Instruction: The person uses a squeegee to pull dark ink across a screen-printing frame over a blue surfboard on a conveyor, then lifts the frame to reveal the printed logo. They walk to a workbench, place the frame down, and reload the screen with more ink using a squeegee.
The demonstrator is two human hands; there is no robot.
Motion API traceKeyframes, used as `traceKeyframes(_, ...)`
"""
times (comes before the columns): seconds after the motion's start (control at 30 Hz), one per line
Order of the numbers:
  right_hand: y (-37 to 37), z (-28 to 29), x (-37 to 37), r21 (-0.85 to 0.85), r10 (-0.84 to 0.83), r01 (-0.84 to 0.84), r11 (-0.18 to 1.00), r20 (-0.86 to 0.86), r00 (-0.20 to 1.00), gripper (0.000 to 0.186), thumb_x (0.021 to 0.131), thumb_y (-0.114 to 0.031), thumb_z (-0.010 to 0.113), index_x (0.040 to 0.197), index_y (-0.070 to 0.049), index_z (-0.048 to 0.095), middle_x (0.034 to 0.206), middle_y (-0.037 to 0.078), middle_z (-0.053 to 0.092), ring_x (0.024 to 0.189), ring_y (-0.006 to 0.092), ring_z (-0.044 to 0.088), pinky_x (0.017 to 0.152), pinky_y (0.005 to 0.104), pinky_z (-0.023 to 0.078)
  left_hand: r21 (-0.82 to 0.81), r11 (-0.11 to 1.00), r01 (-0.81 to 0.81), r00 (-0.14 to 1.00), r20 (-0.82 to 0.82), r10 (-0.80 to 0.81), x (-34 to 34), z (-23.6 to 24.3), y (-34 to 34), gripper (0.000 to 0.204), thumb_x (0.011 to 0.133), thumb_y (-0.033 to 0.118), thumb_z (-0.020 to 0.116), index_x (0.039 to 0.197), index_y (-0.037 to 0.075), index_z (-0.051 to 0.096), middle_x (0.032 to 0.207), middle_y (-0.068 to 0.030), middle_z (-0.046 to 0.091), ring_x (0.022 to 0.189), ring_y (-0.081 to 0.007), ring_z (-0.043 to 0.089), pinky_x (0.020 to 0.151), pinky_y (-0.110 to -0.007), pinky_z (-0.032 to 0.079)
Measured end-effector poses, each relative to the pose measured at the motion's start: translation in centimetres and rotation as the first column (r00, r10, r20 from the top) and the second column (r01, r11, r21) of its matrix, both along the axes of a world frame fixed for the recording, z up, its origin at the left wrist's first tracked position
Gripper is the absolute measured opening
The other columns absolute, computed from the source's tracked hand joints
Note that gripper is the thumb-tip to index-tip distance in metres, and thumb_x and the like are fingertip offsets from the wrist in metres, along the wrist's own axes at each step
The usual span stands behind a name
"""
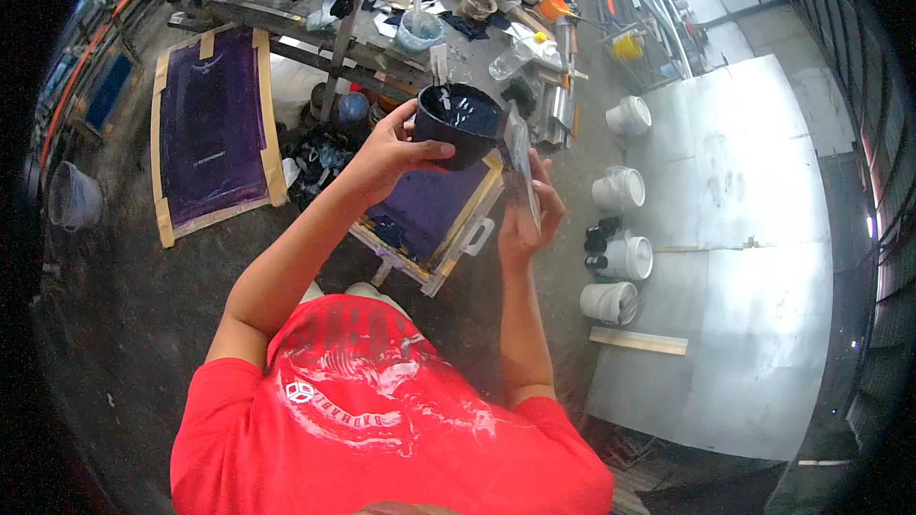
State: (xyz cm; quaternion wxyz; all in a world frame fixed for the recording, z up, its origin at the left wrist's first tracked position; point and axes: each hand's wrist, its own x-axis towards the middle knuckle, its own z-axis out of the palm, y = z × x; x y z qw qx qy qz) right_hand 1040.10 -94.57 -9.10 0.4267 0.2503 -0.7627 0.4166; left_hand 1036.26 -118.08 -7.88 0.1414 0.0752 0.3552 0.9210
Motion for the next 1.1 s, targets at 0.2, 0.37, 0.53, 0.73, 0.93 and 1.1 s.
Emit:
traceKeyframes(0.2, 1.5, 1.3, -1.4, 0.125, 0.062, -0.056, 0.991, -0.044, 0.997, 0.033, 0.089, 0.009, 0.057, 0.116, -0.006, 0.046, 0.130, 0.025, 0.059, 0.126, 0.0374, 0.055, 0.116, 0.0566, 0.025, 0.025, 0.999, -0.024, 0.996, -0.086, 0.026, 1.6, 2.2, -1.2, 0.072, 0.070, -0.004, 0.081, 0.133, 0.002, 0.048, 0.111, -0.0114, 0.066, 0.100, -0.0197, 0.066, 0.085, -0.035, 0.058)
traceKeyframes(0.37, 3.0, 1.7, -1.5, 0.180, 0.004, 0.000, 0.984, -0.020, 1.000, 0.035, 0.088, 0.011, 0.055, 0.118, -0.006, 0.048, 0.127, 0.026, 0.060, 0.124, 0.0385, 0.056, 0.115, 0.0580, 0.024, 0.012, 0.999, -0.041, 0.996, -0.075, 0.042, 3.0, 3.0, -2.2, 0.076, 0.069, -0.007, 0.080, 0.136, 0.003, 0.047, 0.116, -0.0109, 0.064, 0.104, -0.0210, 0.065, 0.086, -0.037, 0.058)
traceKeyframes(0.53, 3.8, 1.5, -1.4, 0.241, -0.123, 0.123, 0.963, -0.016, 0.992, 0.034, 0.089, 0.000, 0.064, 0.119, -0.010, 0.052, 0.127, 0.023, 0.063, 0.122, 0.0349, 0.059, 0.111, 0.0558, 0.033, 0.020, 0.997, -0.070, 0.993, -0.098, 0.072, 3.8, 3.4, -2.4, 0.082, 0.067, -0.009, 0.080, 0.139, 0.005, 0.044, 0.122, -0.0109, 0.062, 0.108, -0.0222, 0.064, 0.088, -0.038, 0.058)
traceKeyframes(0.73, 5.0, -2.4, -2.4, 0.009, -0.202, 0.209, 0.978, 0.300, 0.932, 0.037, 0.088, -0.005, 0.069, 0.121, -0.007, 0.054, 0.114, 0.015, 0.068, 0.104, 0.0237, 0.067, 0.094, 0.0365, 0.050, 0.048, 0.985, -0.166, 0.977, -0.126, 0.171, 3.7, 2.0, -3.1, 0.088, 0.066, -0.016, 0.077, 0.142, 0.006, 0.038, 0.122, -0.0116, 0.060, 0.106, -0.0206, 0.065, 0.089, -0.036, 0.057)
traceKeyframes(0.93, 5.2, -8.0, -3.7, 0.055, -0.191, 0.205, 0.977, 0.644, 0.741, 0.039, 0.087, -0.011, 0.070, 0.123, -0.003, 0.060, 0.102, 0.014, 0.070, 0.091, 0.0195, 0.068, 0.080, 0.0344, 0.053, -0.034, 0.959, -0.282, 0.956, -0.091, 0.278, 4.9, -1.1, -6.5, 0.082, 0.067, -0.017, 0.076, 0.137, 0.006, 0.041, 0.123, -0.0116, 0.060, 0.110, -0.0233, 0.063, 0.089, -0.037, 0.057)
traceKeyframes(1.1, 2.9, -13.5, -5.3, 0.328, -0.158, -0.071, 0.942, 0.621, 0.767, 0.040, 0.085, -0.011, 0.070, 0.124, -0.006, 0.062, 0.101, 0.017, 0.071, 0.093, 0.0265, 0.071, 0.080, 0.0343, 0.053, 0.014, 0.939, -0.343, 0.939, -0.024, 0.344, 5.7, -2.4, -8.3, 0.079, 0.066, -0.019, 0.075, 0.134, 0.005, 0.043, 0.125, -0.0116, 0.058, 0.112, -0.0235, 0.061, 0.091, -0.037, 0.057)
